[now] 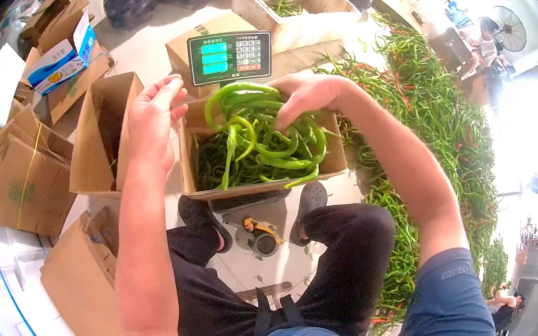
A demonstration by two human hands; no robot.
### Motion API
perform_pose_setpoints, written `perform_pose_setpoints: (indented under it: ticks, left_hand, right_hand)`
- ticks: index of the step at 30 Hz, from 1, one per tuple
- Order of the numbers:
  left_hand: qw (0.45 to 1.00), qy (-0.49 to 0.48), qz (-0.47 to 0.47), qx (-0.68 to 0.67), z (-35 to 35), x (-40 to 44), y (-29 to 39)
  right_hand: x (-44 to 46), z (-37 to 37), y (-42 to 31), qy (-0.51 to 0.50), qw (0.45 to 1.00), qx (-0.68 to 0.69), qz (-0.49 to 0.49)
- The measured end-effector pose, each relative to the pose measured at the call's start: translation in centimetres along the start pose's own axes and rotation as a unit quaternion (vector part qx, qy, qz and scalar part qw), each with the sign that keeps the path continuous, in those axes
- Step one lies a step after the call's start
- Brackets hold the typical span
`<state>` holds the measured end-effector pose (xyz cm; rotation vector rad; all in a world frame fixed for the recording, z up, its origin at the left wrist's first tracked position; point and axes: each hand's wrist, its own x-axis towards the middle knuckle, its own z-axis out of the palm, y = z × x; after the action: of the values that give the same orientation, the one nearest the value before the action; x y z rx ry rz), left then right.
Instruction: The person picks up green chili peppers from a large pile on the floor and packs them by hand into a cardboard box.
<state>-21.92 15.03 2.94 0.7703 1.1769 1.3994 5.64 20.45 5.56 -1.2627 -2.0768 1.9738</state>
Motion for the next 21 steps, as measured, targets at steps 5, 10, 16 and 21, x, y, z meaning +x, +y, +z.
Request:
perform_pose_setpoints:
  ticks: [5,10,16,21]
  left_hand:
    - [1.0,0.012,0.02,-0.007,0.5,-0.3,0.5]
    - [0.999,0.033,0.029,0.006,1.3,0.4,-0.1]
    - [0.997,0.066,0.027,0.017,0.8,0.9,-0.2]
    - [0.978,-0.084,0.028,0.19,0.7,0.1,-0.3]
  right_hand:
    - [3.1,-1.4,-1.6,-0.089,0.972,-0.2,0.086]
    - [10.1,2.3,-1.9,-0.063,0.911,-0.401,0.073]
    - [6.3,5.3,1.0,0.194,0.894,-0.382,-0.128]
    - [-8.2,3.8,10.5,0.435,0.888,-0.152,-0.01]
